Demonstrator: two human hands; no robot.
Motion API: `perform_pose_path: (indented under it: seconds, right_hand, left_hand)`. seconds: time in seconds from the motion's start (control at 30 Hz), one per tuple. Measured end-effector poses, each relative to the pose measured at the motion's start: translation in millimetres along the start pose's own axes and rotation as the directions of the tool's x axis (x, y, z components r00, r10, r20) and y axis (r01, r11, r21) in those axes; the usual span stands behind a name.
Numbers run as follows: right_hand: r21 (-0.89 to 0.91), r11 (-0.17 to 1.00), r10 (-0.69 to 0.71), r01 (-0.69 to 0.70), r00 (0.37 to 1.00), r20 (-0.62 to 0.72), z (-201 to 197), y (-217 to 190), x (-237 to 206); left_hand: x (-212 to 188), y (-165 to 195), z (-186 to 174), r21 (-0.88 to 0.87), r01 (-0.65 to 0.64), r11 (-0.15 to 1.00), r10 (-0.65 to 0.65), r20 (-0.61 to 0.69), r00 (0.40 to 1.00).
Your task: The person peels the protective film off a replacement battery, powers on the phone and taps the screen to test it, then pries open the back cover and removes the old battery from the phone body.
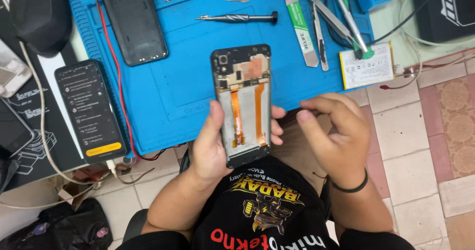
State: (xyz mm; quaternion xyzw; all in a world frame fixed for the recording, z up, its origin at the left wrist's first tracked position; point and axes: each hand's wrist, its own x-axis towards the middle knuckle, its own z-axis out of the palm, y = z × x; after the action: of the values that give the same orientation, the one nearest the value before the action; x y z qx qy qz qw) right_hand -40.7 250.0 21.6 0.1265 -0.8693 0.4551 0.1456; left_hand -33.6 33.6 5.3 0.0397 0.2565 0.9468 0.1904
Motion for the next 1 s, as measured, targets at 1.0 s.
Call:
perform_pose_path:
  seconds: [1.0]
  right_hand:
    - [0.024,0.980,-0.199,0.200,0.979,-0.036,26.0,-48.3,20.7]
  left_hand:
    - [-22.2,-29.5,-8.2,0.149,0.108,0.983,-0.101,-0.056,0.993]
